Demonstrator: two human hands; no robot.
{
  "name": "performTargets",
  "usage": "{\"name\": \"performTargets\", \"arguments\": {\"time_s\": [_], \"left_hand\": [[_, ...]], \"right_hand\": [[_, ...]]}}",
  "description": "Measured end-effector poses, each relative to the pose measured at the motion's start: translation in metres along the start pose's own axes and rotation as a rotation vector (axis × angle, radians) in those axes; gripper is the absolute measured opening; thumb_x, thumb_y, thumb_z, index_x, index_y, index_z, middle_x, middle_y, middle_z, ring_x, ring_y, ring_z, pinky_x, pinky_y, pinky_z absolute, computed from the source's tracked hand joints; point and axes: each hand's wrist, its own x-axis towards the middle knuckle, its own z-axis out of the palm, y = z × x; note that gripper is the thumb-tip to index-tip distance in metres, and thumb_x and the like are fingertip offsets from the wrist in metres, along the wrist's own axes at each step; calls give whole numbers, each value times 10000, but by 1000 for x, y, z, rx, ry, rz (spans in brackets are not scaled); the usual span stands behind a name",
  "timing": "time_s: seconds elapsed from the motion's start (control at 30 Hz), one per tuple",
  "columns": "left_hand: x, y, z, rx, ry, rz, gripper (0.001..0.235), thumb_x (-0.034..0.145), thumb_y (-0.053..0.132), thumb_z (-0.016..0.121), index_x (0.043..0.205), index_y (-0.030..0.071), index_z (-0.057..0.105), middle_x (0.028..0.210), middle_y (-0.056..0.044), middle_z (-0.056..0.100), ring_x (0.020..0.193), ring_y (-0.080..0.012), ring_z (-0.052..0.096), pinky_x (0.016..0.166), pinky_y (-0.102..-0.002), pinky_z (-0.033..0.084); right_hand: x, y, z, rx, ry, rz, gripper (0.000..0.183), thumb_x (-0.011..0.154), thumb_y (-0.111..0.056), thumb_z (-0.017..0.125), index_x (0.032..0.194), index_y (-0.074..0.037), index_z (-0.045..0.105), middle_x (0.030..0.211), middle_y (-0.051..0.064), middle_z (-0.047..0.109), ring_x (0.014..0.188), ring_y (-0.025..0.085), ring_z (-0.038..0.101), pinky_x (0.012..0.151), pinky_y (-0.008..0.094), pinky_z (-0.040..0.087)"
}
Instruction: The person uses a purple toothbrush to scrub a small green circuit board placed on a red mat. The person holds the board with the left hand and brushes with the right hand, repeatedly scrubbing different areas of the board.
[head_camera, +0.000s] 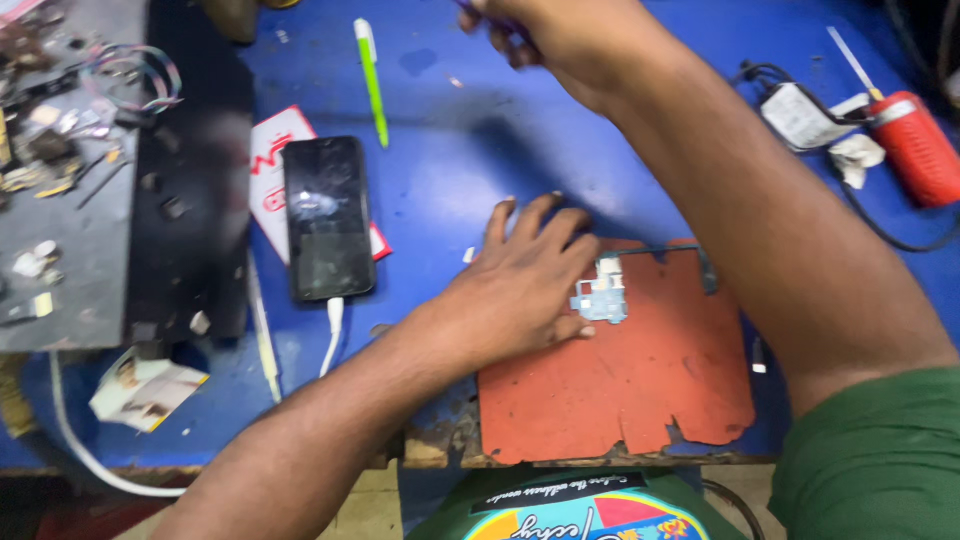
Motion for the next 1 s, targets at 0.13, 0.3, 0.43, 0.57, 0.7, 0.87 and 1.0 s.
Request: {"name": "performTargets", "arguments": {"time_s": [0.13,0.3,0.43,0.57,0.7,0.87,1.0], "left_hand": [[1,1,-3,0,-14,6,790,651,396,898,1266,42,550,1405,-188,468,1405,-467,329,1090,-714,245],[4,0,-8,-11,-63,-14,799,652,393,895,1293,64,550,1401,-180,460,1411,-445,315,1114,-687,227],[6,1,-16,1,-114,-39,831,634,403,900,1308,73,544,1406,-178,438,1410,-446,293,1105,-694,205],[7,1,-22,2,-125,-38,808,650,405,894,1310,90,552,1416,-185,425,1409,-454,276,1103,-702,192],[8,1,-25,11,-122,-45,788,658,405,886,1303,93,558,1424,-180,424,1423,-453,266,1116,-703,178],[6,1,-22,10,-128,-38,781,671,420,880,1302,86,564,1424,-181,422,1430,-449,266,1126,-705,175],[7,2,-21,42,-112,-47,763,659,416,875,1284,96,579,1422,-173,427,1428,-441,272,1126,-704,177]], "right_hand": [[-98,-1,-59,89,35,58,180,1022,-113,639,1157,-9,697,912,36,676,715,84,548,634,231,426],[-180,-30,-82,-237,100,26,183,960,-75,699,1123,4,726,962,36,682,849,94,585,754,247,474],[-210,-31,-94,-517,-58,10,157,920,-83,705,1059,-24,748,962,52,709,897,152,632,784,297,510],[-223,-34,-98,-782,-238,-96,222,805,-97,717,1020,-68,765,982,40,744,913,192,710,776,327,561],[-224,-51,-96,-855,-300,-160,242,797,-109,719,1035,-92,753,1006,33,741,997,234,694,833,356,566],[-225,-52,-95,-942,-304,-101,259,783,-121,715,1039,-115,750,1011,40,729,983,239,684,820,369,560],[-225,-48,-92,-971,-319,-132,266,779,-108,712,1043,-109,745,1007,29,734,1022,274,661,844,390,543]]}}
